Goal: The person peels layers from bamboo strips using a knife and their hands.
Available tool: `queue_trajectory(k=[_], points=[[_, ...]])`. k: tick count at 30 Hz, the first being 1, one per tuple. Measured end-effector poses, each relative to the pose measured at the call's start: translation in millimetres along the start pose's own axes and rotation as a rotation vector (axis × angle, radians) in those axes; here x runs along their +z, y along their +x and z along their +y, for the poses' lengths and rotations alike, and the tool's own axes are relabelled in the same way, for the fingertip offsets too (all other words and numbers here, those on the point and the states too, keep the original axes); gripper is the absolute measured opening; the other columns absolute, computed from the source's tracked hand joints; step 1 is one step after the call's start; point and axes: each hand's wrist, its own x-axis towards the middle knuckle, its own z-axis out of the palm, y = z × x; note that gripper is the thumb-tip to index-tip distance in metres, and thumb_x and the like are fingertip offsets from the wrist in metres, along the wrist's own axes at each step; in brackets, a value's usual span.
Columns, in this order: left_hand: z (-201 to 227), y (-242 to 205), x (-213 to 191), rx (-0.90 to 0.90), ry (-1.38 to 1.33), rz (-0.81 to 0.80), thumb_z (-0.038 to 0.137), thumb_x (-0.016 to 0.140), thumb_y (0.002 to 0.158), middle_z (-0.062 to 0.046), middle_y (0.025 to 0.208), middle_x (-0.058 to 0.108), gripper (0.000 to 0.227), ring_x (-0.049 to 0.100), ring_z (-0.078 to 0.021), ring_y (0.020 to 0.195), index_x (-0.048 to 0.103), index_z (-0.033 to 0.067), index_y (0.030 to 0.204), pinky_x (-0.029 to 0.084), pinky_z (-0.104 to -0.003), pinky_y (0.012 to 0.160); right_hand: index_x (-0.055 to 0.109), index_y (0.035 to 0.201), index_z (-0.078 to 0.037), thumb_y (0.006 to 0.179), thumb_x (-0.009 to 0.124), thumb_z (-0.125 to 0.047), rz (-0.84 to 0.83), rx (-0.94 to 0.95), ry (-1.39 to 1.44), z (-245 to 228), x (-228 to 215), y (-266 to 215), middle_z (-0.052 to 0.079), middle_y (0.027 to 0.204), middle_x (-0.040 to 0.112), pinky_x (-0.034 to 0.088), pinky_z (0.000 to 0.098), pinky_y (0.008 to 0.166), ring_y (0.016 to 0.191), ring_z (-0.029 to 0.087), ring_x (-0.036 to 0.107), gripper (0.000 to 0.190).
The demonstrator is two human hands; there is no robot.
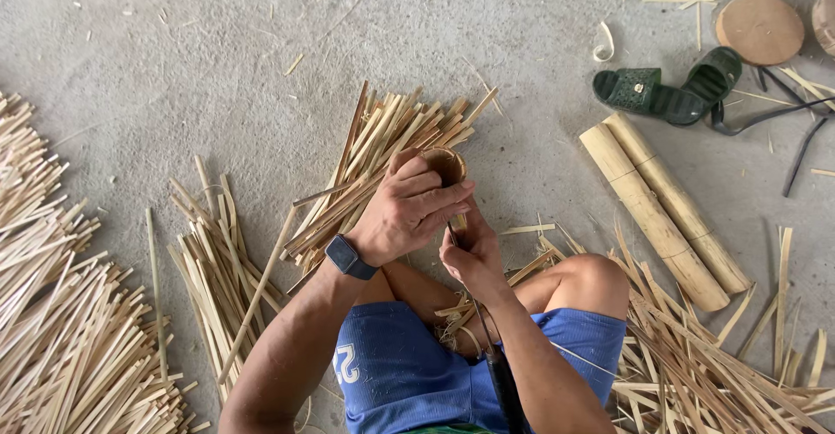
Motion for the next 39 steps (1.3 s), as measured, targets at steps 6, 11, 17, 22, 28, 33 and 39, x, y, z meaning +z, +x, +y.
queue_trajectory(k=[6,11,17,22,28,33,39], points=[[-4.1,-4.6,-2.9,-0.033,0.072,0.074,0.023,0.084,0.088,0.004,0.089,0.066,0.037,0.062,-0.0224,0.105,0.074,0.0134,0.123,0.047,-0.045,0.105,0.036,0.156,-0.009,0.079,0.057,-0.006,0.19,0.392,-0.139,72.5,-18.2,26.3,-0.003,0.055,0.048,0.034,0.026,0.035,0.04,0.009,0.042,0.08],[-1.1,-4.2,-2.1,-0.028,0.127,0.088,0.028,0.086,0.087,0.004,0.081,0.063,0.04,0.057,-0.0207,0.094,0.076,0.0151,0.123,0.046,-0.045,0.103,0.046,0.145,0.001,0.08,0.065,-0.008,0.212,0.117,-0.669,106.6,-33.8,26.3,0.001,0.061,0.058,0.044,0.0258,0.042,0.046,0.007,0.052,0.068],[-3.5,-6.7,5.5,-0.037,0.075,0.083,0.028,0.086,0.089,0.006,0.079,0.068,0.039,0.051,-0.0205,0.088,0.075,0.015,0.125,0.046,-0.044,0.101,0.049,0.136,0.014,0.081,0.061,-0.009,0.15,0.403,-0.215,108.2,-46.1,32.4,0.008,0.059,0.052,0.037,0.0366,0.037,0.04,0.017,0.043,0.061],[-0.3,-4.7,8.5,-0.079,0.075,0.114,0.028,0.085,0.089,0.005,0.074,0.065,0.04,0.057,-0.0196,0.092,0.075,0.0188,0.126,0.045,-0.042,0.101,0.03,0.156,0.0,0.078,0.065,-0.007,0.179,0.216,-0.675,96.4,-32.1,28.5,-0.001,0.061,0.061,0.049,0.0229,0.042,0.044,0.006,0.055,0.086],[-1.7,-7.3,7.0,-0.058,0.126,0.103,0.029,0.084,0.09,0.005,0.079,0.066,0.04,0.052,-0.0201,0.087,0.074,0.019,0.127,0.045,-0.042,0.1,0.028,0.163,-0.015,0.076,0.057,-0.008,0.137,0.416,-0.222,98.1,-40.8,24.2,0.0,0.054,0.047,0.034,0.0306,0.034,0.037,0.01,0.04,0.093],[3.0,-9.6,12.8,-0.075,0.108,0.121,0.031,0.083,0.089,0.009,0.076,0.063,0.041,0.048,-0.0194,0.086,0.074,0.0202,0.127,0.046,-0.042,0.099,0.026,0.163,-0.018,0.075,0.057,-0.008,0.151,0.521,-0.269,132.3,-54.3,23.6,0.003,0.051,0.048,0.037,0.0307,0.036,0.037,0.011,0.041,0.094],[7.9,-8.3,10.0,-0.121,0.204,0.073,0.034,0.081,0.091,0.006,0.072,0.057,0.041,0.057,-0.0195,0.096,0.075,0.0228,0.13,0.042,-0.041,0.087,0.032,0.158,-0.005,0.078,0.066,-0.009,0.162,0.145,-0.821,141.3,-53.1,25.4,0.001,0.066,0.063,0.049,0.0243,0.045,0.047,0.006,0.057,0.087]])
